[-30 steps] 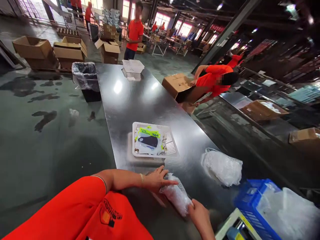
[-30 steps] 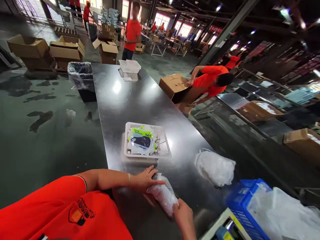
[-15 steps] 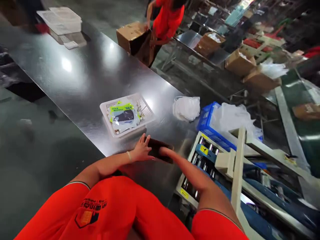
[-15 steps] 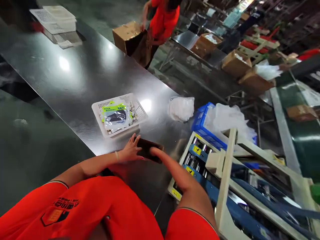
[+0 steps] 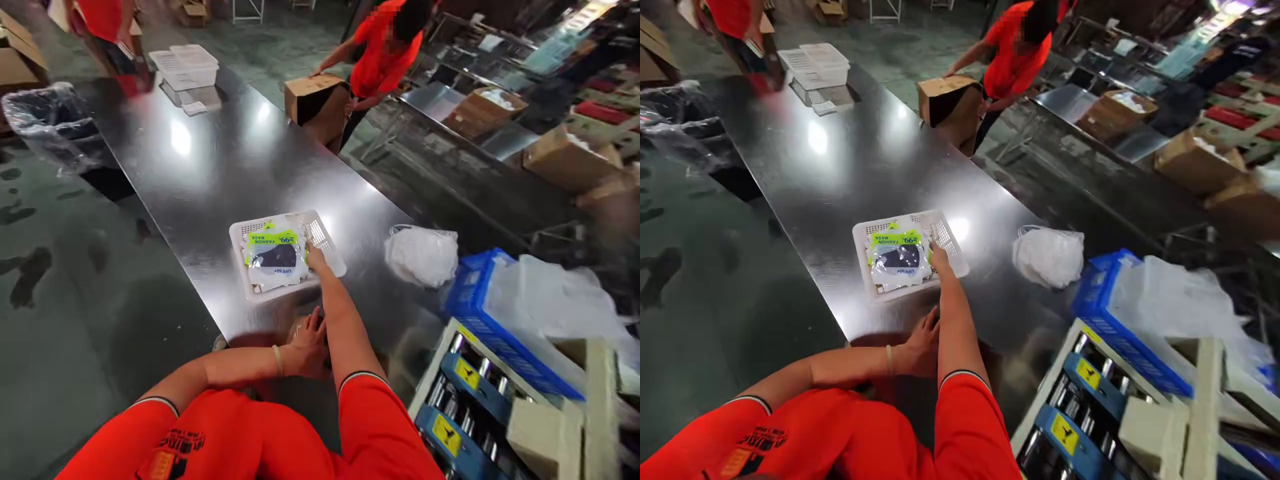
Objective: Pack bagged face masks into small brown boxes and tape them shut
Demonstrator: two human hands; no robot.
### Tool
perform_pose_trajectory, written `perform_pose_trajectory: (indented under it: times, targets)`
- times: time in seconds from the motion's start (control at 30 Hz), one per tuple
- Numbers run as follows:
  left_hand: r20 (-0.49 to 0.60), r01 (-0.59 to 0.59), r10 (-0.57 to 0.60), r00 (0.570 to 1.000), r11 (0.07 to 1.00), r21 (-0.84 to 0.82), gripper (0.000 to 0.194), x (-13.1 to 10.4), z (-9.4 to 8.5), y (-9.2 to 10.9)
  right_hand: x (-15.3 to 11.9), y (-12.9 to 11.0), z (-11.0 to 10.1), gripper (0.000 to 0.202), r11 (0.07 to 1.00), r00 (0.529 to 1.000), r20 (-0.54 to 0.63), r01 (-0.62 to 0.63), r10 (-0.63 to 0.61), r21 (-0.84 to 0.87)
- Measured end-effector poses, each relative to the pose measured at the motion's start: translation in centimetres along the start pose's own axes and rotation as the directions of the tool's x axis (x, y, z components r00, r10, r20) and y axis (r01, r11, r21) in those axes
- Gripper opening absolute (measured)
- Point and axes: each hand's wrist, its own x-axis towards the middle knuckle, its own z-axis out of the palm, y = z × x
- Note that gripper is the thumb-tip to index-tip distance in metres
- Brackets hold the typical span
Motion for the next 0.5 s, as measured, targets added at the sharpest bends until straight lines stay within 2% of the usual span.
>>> perform_pose_trajectory:
  times: [0.07, 0.17, 0.23, 0.3, 0.33, 0.4, 0.47, 0.5]
  targets:
    - [0.009, 0.006, -0.006, 1.0, 1.0, -0.012, 0.08, 0.3, 0.1, -0.1, -0.2, -0.3, 0.2, 0.039, 0.999, 0.999, 0.021, -0.036, 0.037, -0.041]
    - [0.061, 0.03, -0.029, 0.998, 1.0, -0.006, 0.077, 0.3, -0.4, 0.1, -3.1, 1.8, -1.8, 0.037, 0.987, 0.994, 0.005, -0.105, 0.106, -0.119]
    - [0.069, 0.042, -0.042, 0.997, 0.999, 0.001, 0.079, 0.0, -1.0, 0.4, -6.9, 4.5, -4.0, 0.04, 0.974, 0.988, -0.019, -0.153, 0.152, -0.166]
    - [0.053, 0.048, -0.049, 0.997, 0.999, 0.016, 0.075, -0.3, -1.4, 0.7, -12.0, 7.2, -5.6, 0.04, 0.971, 0.992, 0.004, -0.123, 0.126, -0.203]
    - [0.042, 0.051, -0.052, 0.998, 0.998, 0.025, 0.073, -0.4, -1.5, 0.8, -14.8, 8.2, -5.9, 0.037, 0.973, 0.994, 0.05, -0.08, 0.093, -0.218]
    - [0.025, 0.054, -0.055, 0.998, 0.998, 0.038, 0.072, -0.6, -1.6, 0.8, -20.1, 8.8, -5.2, 0.028, 0.97, 0.977, 0.212, 0.019, 0.034, -0.242]
    - [0.01, 0.052, -0.052, 0.999, 0.998, 0.041, 0.073, -0.5, -1.5, 0.7, -24.0, 7.6, -3.3, 0.02, 0.966, 0.923, 0.384, 0.068, 0.033, -0.248]
    - [0.01, 0.047, -0.047, 0.999, 0.998, 0.042, 0.074, -0.5, -1.4, 0.6, -25.1, 6.6, -2.3, 0.017, 0.969, 0.908, 0.416, 0.056, 0.05, -0.24]
